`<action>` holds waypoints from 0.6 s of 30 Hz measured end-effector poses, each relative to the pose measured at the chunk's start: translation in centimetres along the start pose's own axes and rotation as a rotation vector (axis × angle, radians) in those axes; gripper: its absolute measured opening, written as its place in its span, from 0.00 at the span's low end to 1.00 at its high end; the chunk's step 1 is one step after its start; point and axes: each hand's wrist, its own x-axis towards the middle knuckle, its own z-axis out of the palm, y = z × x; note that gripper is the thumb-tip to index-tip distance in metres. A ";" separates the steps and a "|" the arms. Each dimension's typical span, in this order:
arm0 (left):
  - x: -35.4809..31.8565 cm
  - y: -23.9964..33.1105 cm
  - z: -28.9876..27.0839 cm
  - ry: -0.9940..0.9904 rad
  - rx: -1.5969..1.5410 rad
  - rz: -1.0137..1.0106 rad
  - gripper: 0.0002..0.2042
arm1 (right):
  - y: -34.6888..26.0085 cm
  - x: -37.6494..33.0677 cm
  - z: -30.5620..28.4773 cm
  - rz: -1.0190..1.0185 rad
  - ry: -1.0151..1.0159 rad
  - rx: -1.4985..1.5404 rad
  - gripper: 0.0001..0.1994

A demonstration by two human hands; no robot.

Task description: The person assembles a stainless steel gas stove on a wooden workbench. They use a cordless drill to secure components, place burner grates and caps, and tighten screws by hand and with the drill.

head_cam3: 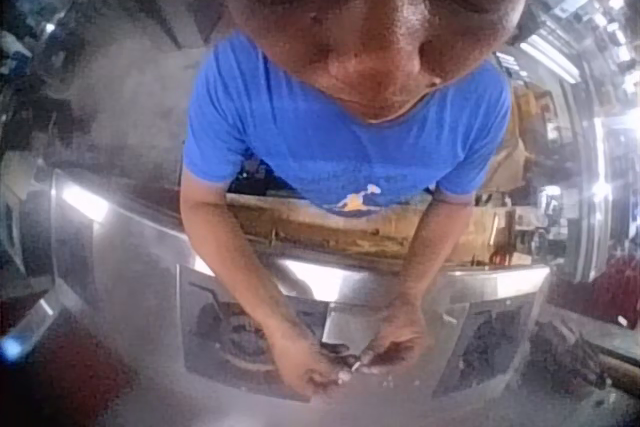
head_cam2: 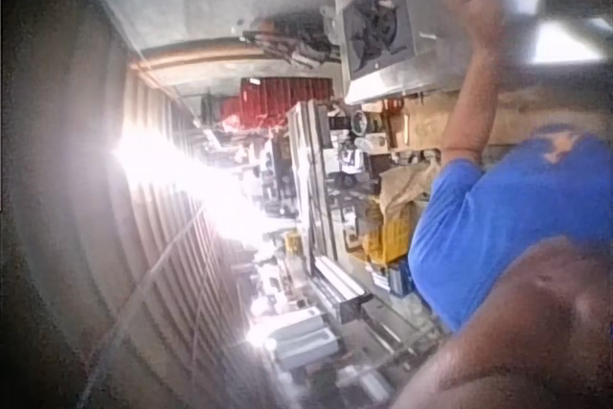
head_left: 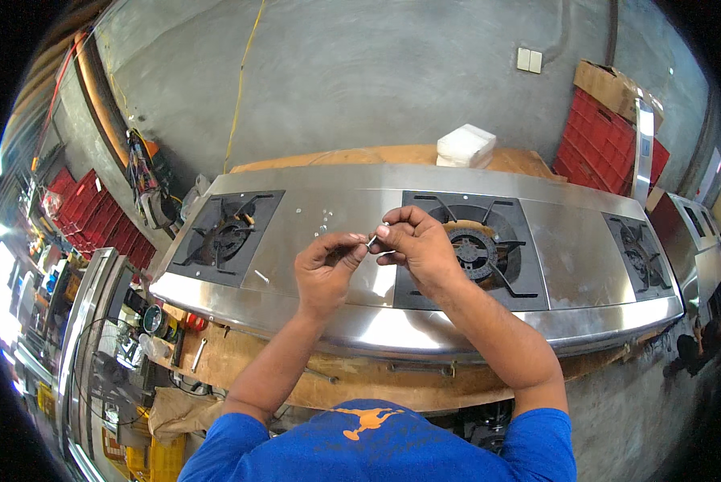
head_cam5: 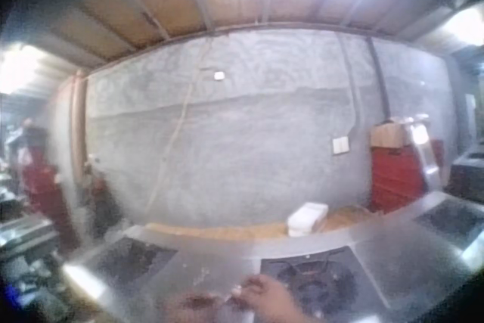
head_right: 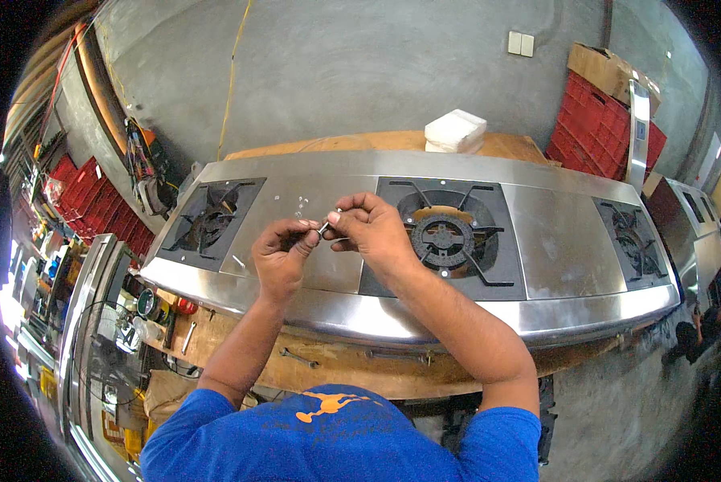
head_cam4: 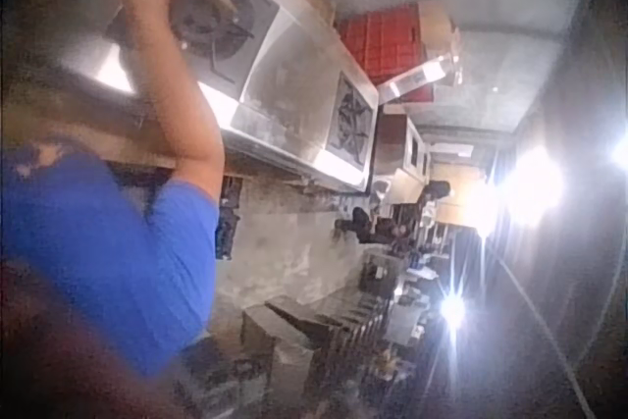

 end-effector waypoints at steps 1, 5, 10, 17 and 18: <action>0.1 -0.4 -0.1 0.010 0.024 0.001 0.07 | 0.2 0.2 -0.1 0.010 0.010 0.024 0.11; 0.4 -1.7 -0.3 0.063 0.025 -0.069 0.11 | 1.1 0.5 -0.5 -0.047 0.052 0.036 0.10; 1.1 -1.9 -0.6 0.087 -0.047 -0.205 0.18 | 2.5 0.6 -0.3 -0.279 0.059 -0.138 0.09; 0.4 -2.3 -1.6 0.030 -0.088 -0.320 0.19 | 3.5 0.7 -0.1 -0.867 0.017 -0.713 0.07; 0.6 -2.6 -1.9 0.035 -0.096 -0.334 0.19 | 3.2 1.0 -0.3 -0.833 -0.008 -0.741 0.07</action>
